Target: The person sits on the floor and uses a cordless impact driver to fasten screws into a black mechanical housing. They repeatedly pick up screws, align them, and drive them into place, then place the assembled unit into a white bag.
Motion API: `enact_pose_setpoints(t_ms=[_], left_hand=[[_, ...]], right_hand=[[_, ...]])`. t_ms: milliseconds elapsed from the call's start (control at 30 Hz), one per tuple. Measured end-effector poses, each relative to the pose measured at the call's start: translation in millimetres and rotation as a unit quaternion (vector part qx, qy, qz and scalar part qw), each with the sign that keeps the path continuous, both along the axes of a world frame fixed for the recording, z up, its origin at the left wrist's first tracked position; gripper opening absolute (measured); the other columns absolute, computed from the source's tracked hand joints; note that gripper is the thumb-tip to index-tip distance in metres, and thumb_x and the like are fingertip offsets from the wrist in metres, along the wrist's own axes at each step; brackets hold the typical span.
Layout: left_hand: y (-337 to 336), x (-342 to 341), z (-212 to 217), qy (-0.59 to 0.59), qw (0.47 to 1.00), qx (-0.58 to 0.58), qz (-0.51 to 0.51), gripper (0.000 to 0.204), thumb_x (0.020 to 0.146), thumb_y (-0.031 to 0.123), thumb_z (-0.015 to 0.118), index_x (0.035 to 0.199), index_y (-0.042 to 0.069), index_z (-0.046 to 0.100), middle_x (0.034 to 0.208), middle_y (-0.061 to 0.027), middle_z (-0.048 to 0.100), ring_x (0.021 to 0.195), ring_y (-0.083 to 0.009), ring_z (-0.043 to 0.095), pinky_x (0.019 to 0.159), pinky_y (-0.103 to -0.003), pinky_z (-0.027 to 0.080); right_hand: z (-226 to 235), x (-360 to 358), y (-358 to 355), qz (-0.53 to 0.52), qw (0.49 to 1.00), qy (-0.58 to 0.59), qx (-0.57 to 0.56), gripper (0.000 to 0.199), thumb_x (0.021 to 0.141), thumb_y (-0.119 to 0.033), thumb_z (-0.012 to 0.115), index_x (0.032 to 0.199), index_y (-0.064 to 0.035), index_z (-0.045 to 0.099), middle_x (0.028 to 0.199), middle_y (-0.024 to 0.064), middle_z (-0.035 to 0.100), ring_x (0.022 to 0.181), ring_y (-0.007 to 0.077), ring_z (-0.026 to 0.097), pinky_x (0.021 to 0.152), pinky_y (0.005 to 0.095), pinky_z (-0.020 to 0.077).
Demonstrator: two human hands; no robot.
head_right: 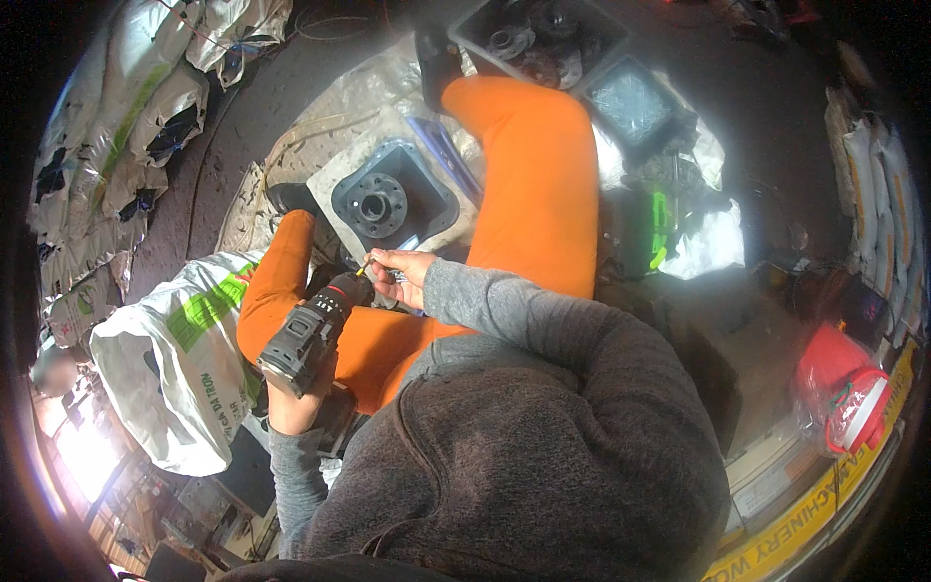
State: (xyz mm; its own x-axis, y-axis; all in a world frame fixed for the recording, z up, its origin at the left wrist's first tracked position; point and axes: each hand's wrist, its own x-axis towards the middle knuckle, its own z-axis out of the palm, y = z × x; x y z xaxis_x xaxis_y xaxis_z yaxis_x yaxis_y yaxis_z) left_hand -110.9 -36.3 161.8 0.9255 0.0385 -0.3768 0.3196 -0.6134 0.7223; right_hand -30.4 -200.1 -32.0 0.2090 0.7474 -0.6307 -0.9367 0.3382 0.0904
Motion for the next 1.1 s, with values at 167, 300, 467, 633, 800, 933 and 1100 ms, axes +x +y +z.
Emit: enact_pose_setpoints(t_ms=[167,300,467,633,800,933,1100], left_hand=[[9,8,1,0.013,0.998,0.033,-0.05,0.052,0.072,0.0,0.065,0.123,-0.001,0.054,0.127,-0.0188,0.055,0.117,-0.0304,0.055,0.102,-0.038,0.04],[11,17,-3,-0.01,0.999,0.022,-0.035,0.049,0.074,0.001,0.064,0.121,-0.002,0.054,0.128,-0.0193,0.054,0.117,-0.0302,0.054,0.101,-0.038,0.04],[16,32,-13,0.068,0.998,-0.003,0.004,0.049,0.076,0.003,0.063,0.123,-0.001,0.053,0.126,-0.0195,0.056,0.116,-0.0306,0.055,0.1,-0.037,0.04],[25,55,-12,0.069,0.995,0.042,-0.054,0.054,0.075,0.004,0.065,0.127,0.001,0.051,0.122,-0.0163,0.06,0.11,-0.0275,0.06,0.096,-0.034,0.044],[16,85,-2,0.139,0.986,0.052,-0.071,0.059,0.072,0.004,0.069,0.129,0.003,0.051,0.121,-0.0138,0.061,0.108,-0.0258,0.061,0.094,-0.033,0.046],[3,117,3,0.063,0.971,0.116,-0.201,0.06,0.07,0.004,0.069,0.128,0.008,0.051,0.114,-0.0177,0.063,0.101,-0.0325,0.064,0.086,-0.035,0.05],[-6,138,3,0.165,0.951,0.155,-0.21,0.053,0.07,0.005,0.068,0.121,0.003,0.055,0.103,-0.0166,0.066,0.095,-0.0298,0.066,0.08,-0.034,0.051]], right_hand=[[-9,5,4,0.033,0.999,0.008,0.027,0.021,0.092,-0.023,0.061,0.103,-0.0049,0.063,0.075,-0.0053,0.058,0.066,0.0048,0.056,0.066,0.0194,0.0543],[-17,14,7,-0.002,0.997,0.024,0.079,0.023,0.094,-0.023,0.059,0.106,-0.0038,0.061,0.075,-0.0035,0.058,0.065,0.0051,0.057,0.062,0.0186,0.0533],[-12,12,10,-0.009,1.0,-0.009,0.022,0.033,0.094,-0.031,0.058,0.111,-0.0033,0.061,0.073,-0.0047,0.054,0.062,0.0051,0.052,0.057,0.0206,0.0491],[-6,16,-13,-0.021,0.957,-0.163,-0.239,0.032,0.095,-0.034,0.057,0.1,-0.0038,0.067,0.06,-0.0059,0.04,0.046,0.0051,0.035,0.042,0.0209,0.033],[-21,43,-22,-0.109,0.919,-0.206,-0.319,0.023,0.09,-0.026,0.064,0.098,-0.0048,0.067,0.057,-0.0059,0.042,0.045,0.0024,0.032,0.04,0.0212,0.0259],[-38,44,-6,-0.061,0.895,-0.274,-0.348,0.022,0.084,-0.022,0.072,0.096,-0.0037,0.066,0.067,-0.0029,0.054,0.055,0.0035,0.045,0.051,0.021,0.0376],[-56,40,2,-0.068,0.893,-0.29,-0.337,0.021,0.083,-0.017,0.073,0.095,-0.0013,0.065,0.085,0.0034,0.066,0.078,0.0088,0.058,0.074,0.0226,0.0463]])
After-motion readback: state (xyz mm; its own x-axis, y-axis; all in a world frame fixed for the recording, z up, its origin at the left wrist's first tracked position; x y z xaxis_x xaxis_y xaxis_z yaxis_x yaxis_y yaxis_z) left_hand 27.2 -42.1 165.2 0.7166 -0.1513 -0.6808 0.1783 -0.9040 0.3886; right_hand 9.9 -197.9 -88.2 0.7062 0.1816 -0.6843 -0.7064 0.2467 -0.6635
